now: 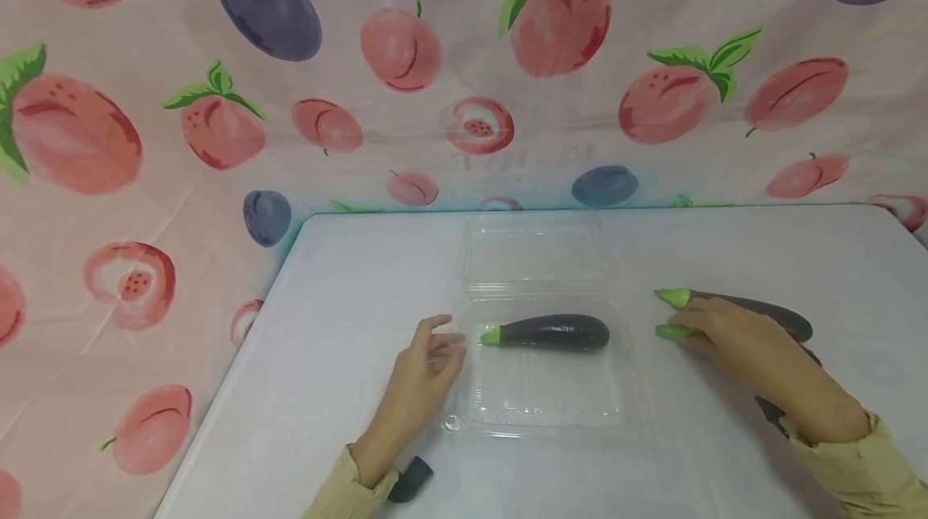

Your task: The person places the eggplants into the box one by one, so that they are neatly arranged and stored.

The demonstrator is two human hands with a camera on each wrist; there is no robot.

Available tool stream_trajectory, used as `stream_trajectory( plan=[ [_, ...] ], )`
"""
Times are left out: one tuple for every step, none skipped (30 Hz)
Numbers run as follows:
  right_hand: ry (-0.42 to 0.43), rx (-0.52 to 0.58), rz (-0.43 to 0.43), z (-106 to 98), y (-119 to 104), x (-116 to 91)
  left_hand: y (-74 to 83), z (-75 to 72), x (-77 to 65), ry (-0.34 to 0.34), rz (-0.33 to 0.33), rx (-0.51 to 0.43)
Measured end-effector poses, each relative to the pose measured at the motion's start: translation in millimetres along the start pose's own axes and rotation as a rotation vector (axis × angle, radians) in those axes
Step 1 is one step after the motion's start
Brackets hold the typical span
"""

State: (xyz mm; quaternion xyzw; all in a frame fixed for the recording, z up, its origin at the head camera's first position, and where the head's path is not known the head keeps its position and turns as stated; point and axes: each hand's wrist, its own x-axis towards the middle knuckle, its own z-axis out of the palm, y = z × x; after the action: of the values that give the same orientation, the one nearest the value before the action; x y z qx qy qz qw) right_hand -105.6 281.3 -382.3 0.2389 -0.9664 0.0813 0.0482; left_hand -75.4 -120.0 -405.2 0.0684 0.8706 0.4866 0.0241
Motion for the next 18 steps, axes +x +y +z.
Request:
stream_trajectory(
  plan=[
    [0.007, 0.000, -0.003, 0.0, -0.1, -0.3, 0.1, 0.0, 0.0, 0.001, 0.001, 0.000],
    [0.012, -0.001, -0.006, 0.0, -0.2, -0.5, 0.2, 0.0, 0.0, 0.001, 0.002, 0.000],
    [0.014, -0.001, -0.006, 0.0, -0.4, -0.4, 0.3, 0.0, -0.1, 0.002, 0.003, -0.001],
    [0.016, 0.000, -0.009, 0.0, -0.5, -0.4, 0.5, -0.1, -0.1, 0.002, 0.003, -0.001],
    [0.019, 0.001, -0.011, -0.1, -0.6, -0.6, 0.6, -0.1, -0.2, 0.004, 0.005, -0.003],
    [0.020, 0.001, -0.013, -0.1, -0.6, -0.6, 0.6, -0.1, -0.2, 0.004, 0.005, -0.003],
    [0.021, 0.000, -0.015, -0.3, -0.7, -0.8, 0.7, -0.1, -0.3, 0.003, 0.004, -0.002],
    [0.026, -0.001, -0.021, -0.3, -0.7, -0.8, 0.6, -0.1, -0.3, 0.003, 0.005, -0.001],
    [0.029, 0.000, -0.026, -0.3, -0.8, -0.7, 0.6, -0.1, -0.3, 0.004, 0.005, -0.002],
    [0.035, -0.001, -0.032, -0.4, -0.8, -0.7, 0.5, 0.0, -0.4, 0.005, 0.005, -0.001],
    [0.040, -0.001, -0.036, -0.7, -1.0, -0.7, 0.2, 0.0, -0.3, 0.005, 0.008, 0.000],
    [0.043, 0.000, -0.041, -0.9, -1.3, -0.4, -0.1, 0.0, -0.2, 0.006, 0.009, 0.001],
    [0.046, 0.001, -0.042, -1.3, -1.7, -0.3, -0.4, 0.1, -0.1, 0.007, 0.011, 0.000],
    [0.043, 0.004, -0.040, -1.8, -2.2, 0.1, -0.7, 0.1, 0.0, 0.008, 0.014, 0.000],
    [0.039, 0.004, -0.035, -2.5, -2.9, 0.2, -1.0, 0.2, 0.0, 0.009, 0.015, -0.001],
    [0.036, 0.005, -0.031, -3.3, -3.6, 0.4, -1.3, 0.2, 0.0, 0.009, 0.017, -0.001],
    [0.031, 0.007, -0.025, -4.2, -4.3, 0.4, -1.6, 0.3, 0.1, 0.009, 0.020, -0.001],
    [0.027, 0.007, -0.021, -5.0, -5.1, 0.6, -1.7, 0.3, 0.1, 0.009, 0.020, -0.001]
  ],
)
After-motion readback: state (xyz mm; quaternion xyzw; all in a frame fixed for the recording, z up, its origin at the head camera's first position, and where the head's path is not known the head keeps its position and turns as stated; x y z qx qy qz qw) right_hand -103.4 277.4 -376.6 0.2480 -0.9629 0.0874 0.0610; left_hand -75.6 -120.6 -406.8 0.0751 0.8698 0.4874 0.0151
